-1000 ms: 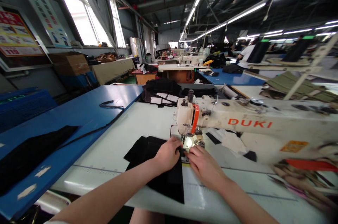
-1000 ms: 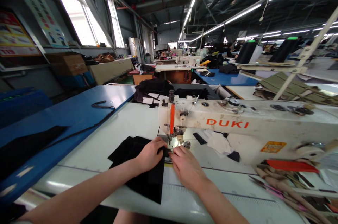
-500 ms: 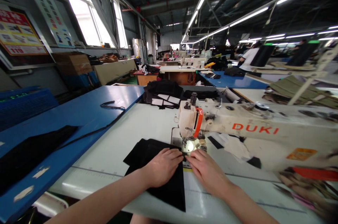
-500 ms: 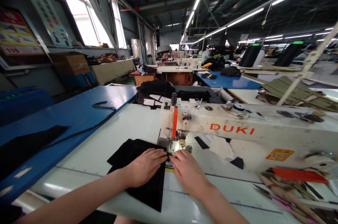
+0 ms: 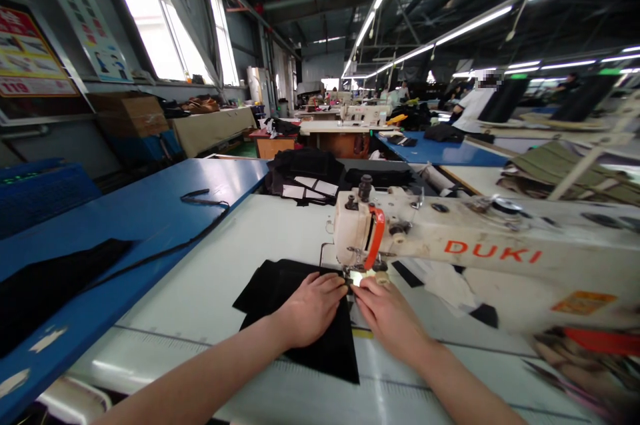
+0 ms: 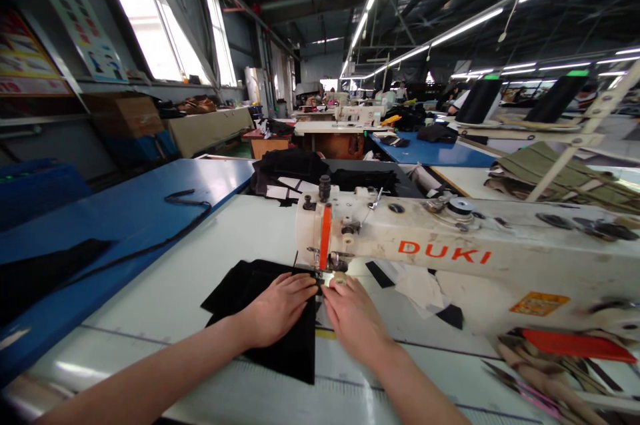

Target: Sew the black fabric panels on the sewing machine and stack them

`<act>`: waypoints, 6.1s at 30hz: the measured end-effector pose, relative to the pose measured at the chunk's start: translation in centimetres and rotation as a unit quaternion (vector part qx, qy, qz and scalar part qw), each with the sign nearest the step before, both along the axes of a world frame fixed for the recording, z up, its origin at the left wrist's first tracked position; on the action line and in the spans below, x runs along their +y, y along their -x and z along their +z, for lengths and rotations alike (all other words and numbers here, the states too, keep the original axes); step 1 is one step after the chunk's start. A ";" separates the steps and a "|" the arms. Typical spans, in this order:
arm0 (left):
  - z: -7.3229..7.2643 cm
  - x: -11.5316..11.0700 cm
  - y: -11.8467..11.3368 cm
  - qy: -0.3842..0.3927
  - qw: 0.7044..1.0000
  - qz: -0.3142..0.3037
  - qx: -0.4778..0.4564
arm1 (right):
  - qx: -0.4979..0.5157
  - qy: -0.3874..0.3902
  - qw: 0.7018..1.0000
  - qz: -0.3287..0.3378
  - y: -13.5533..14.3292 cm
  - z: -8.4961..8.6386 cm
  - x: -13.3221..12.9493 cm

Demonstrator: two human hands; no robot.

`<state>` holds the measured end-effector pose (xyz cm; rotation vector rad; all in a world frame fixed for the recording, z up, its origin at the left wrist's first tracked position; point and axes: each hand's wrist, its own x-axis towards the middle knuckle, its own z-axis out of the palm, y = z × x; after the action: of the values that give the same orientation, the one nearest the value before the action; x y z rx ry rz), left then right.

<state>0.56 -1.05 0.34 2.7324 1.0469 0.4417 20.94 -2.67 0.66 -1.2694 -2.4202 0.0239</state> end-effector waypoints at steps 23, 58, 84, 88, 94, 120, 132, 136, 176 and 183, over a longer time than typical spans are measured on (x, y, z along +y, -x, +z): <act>-0.1 0.2 0.1 -0.018 1.000 -0.002 -0.009 | -0.026 0.005 1.000 -0.007 0.1 -0.1 -0.3; -0.2 1.8 0.6 -0.030 0.999 -0.028 0.007 | 0.301 0.086 0.947 -0.077 -3.3 -0.3 3.4; -0.1 1.5 0.8 -0.029 0.999 -0.035 -0.003 | 0.319 0.052 0.944 -0.063 -4.0 -1.5 4.4; 0.0 1.3 0.8 -0.027 0.999 -0.041 0.001 | 0.318 0.053 0.944 -0.064 -4.0 -1.7 4.4; -0.1 1.2 0.9 -0.026 0.999 -0.039 -0.002 | 0.318 0.049 0.945 -0.065 -4.0 -1.7 4.4; -0.2 2.1 0.9 -0.018 0.999 -0.029 -0.029 | -0.032 -0.042 0.998 -0.014 0.3 -0.3 -0.1; 0.0 3.7 0.7 -0.018 0.999 -0.036 -0.027 | -0.026 -0.035 0.998 -0.037 0.2 0.0 -0.2; -0.1 3.7 0.7 -0.017 0.999 -0.032 -0.026 | -0.010 -0.021 0.999 -0.041 -0.1 -0.1 -0.3; 6.0 -4.5 13.3 0.185 0.949 0.240 -0.088 | 0.148 -0.005 0.989 -0.024 5.7 -1.4 -6.2; 7.7 -13.1 14.6 -0.300 0.946 -0.018 -0.123 | 0.258 -0.145 0.954 0.056 7.4 4.2 -6.6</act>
<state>-14.07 -14.12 8.02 3.0675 0.9046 1.2392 13.55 -9.29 4.90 -0.8629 -1.9525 0.0274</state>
